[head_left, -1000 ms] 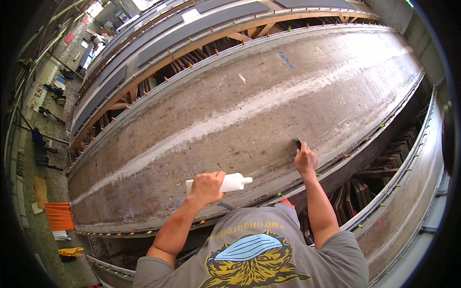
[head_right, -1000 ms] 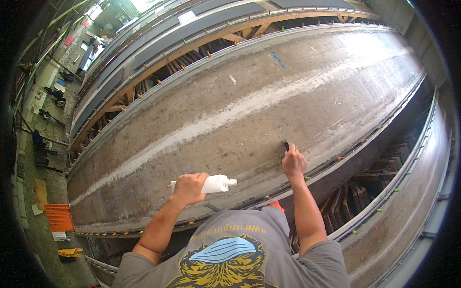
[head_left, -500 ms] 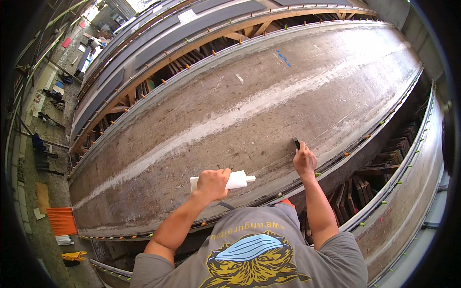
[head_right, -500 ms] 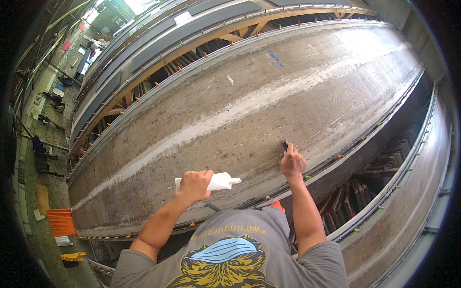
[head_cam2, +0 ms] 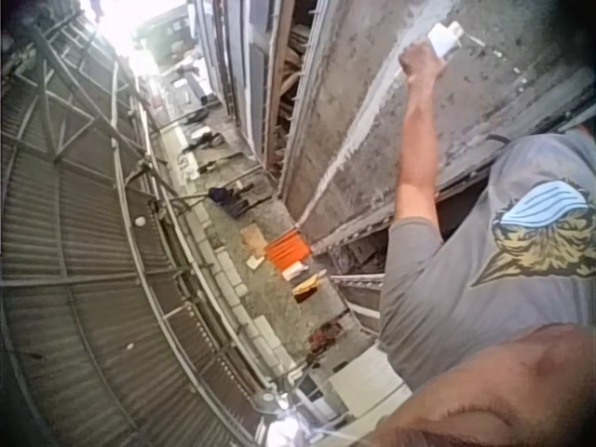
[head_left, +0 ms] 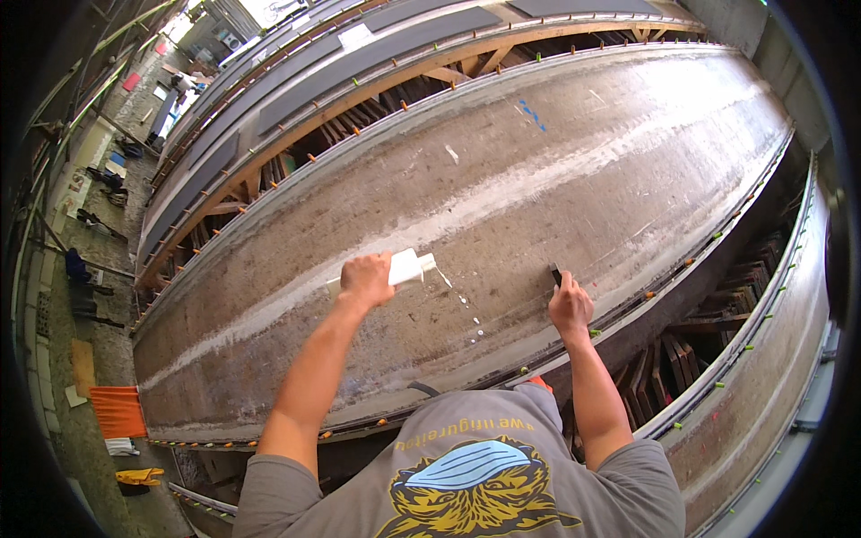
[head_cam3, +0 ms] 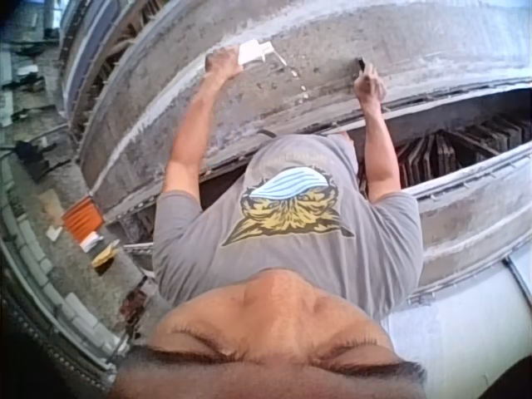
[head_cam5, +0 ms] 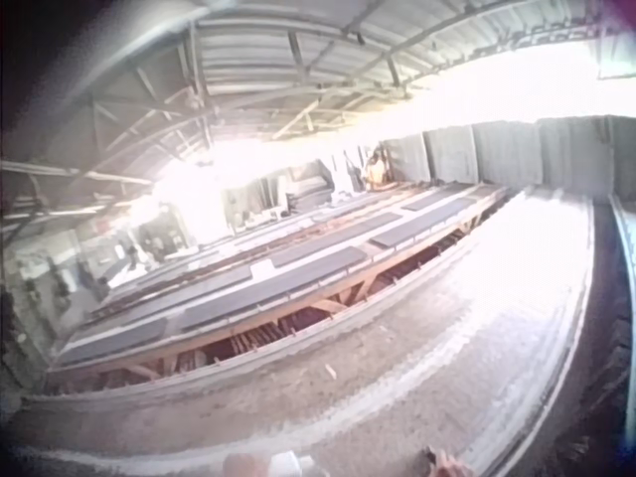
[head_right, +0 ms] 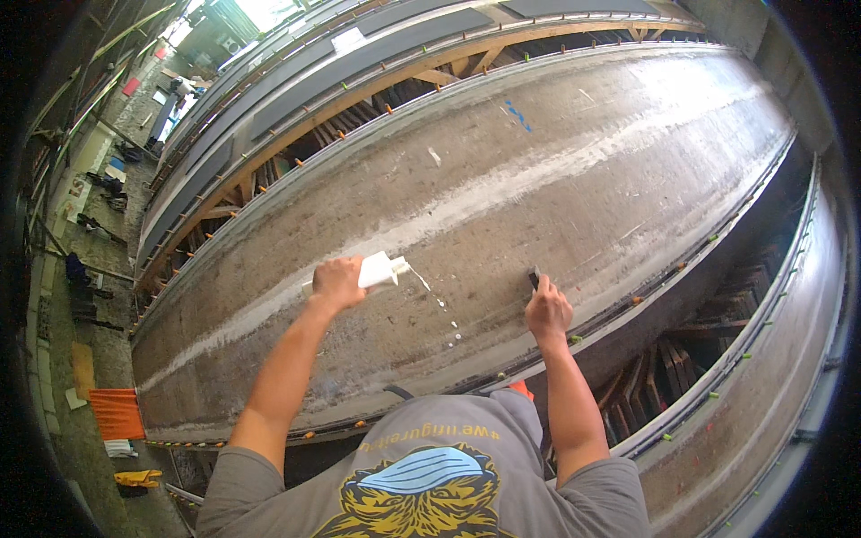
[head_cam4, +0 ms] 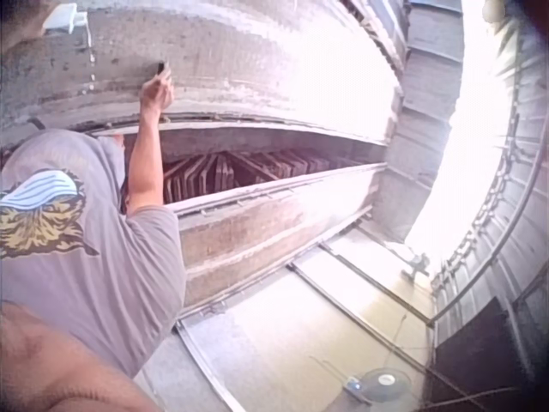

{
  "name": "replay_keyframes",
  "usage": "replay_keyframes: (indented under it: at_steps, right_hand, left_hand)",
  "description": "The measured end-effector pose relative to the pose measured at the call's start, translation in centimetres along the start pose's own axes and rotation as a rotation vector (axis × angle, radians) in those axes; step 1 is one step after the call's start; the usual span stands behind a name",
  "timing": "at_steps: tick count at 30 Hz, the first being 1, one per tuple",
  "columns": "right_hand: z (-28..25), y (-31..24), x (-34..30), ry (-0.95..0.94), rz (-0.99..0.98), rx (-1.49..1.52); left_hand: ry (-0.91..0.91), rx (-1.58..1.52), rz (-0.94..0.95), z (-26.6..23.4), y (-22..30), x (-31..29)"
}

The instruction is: The person applies a white adhesive from a bottle onto a large curved wooden surface and spreads it with a black scraper. The person repeatedly squeezes the bottle to dispense the substance and uses the scraper to smooth it into a continuous line along the wood.

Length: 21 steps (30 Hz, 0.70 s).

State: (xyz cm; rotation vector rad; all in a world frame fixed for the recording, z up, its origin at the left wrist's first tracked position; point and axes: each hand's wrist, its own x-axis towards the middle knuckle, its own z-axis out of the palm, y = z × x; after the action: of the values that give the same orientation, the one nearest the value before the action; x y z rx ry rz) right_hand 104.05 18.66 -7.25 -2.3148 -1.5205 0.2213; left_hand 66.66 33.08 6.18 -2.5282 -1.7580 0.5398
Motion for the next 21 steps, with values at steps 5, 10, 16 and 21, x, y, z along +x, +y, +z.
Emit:
replay_keyframes:
  at_steps: [5, 10, 16, 21]
  right_hand:
    - [0.0, -0.4, 0.0, -0.025, 0.016, -0.01]
    - [0.8, -0.8, 0.1, -0.052, 0.073, -0.136]
    - [0.9, -3.1, -0.8, -0.153, 0.053, -0.231]
    - [4.0, -10.0, -6.3, -0.133, -0.246, -0.169]
  left_hand:
    - [0.021, -0.004, -0.038, -1.3, -1.2, 0.1]
    - [0.097, -0.324, -0.034, 2.7, -1.3, -3.3]
    - [0.424, -0.881, -0.079, 10.3, -1.1, -10.1]
    - [0.591, -1.147, -0.164, 13.0, -1.6, -16.4]
